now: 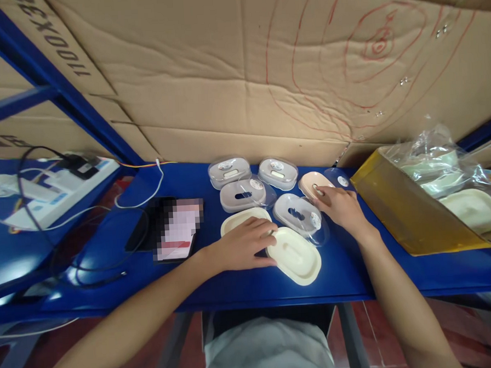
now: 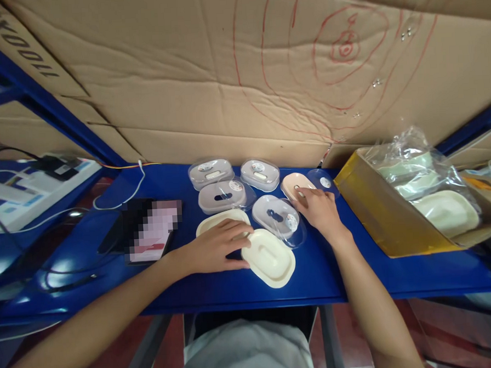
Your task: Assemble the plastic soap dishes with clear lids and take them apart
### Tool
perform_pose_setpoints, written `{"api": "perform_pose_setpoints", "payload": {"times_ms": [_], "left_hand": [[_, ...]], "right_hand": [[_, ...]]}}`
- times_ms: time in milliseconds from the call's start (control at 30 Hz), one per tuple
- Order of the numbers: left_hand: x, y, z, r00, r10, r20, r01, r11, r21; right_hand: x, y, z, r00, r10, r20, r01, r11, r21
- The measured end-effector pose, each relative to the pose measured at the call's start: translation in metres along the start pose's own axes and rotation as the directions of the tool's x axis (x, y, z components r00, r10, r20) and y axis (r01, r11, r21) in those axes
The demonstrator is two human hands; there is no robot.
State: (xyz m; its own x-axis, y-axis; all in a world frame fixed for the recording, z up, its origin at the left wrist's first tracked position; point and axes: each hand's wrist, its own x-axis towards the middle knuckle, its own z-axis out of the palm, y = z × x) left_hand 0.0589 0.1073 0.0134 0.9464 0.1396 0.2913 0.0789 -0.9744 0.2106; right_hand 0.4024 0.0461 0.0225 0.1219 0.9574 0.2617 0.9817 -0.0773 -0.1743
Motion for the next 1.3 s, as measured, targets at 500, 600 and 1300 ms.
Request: {"api": "perform_pose_setpoints", "payload": {"times_ms": [500,600,1300], "left_hand": [[0.0,-0.001,0.0,1.0,-0.006,0.003,0.006,1.0,0.006],[0.0,0.0,-0.001,1.0,-0.007,0.004,0.007,1.0,0.007],[-0.001,-0.001,0.004,0.996,0.059,-0.069,-0.054,0.996,0.071]], "right_hand": [[0.005,0.008,-0.017,0.956,0.16,-0.244,-0.121,0.979,0.166],[0.01,0.027,-0.021,0.879,0.313,-0.36,-0.231,0.939,0.253],[0.082,-0.042,-0.006,0.965,-0.259,0.038,0.242,0.939,0.246]]}}
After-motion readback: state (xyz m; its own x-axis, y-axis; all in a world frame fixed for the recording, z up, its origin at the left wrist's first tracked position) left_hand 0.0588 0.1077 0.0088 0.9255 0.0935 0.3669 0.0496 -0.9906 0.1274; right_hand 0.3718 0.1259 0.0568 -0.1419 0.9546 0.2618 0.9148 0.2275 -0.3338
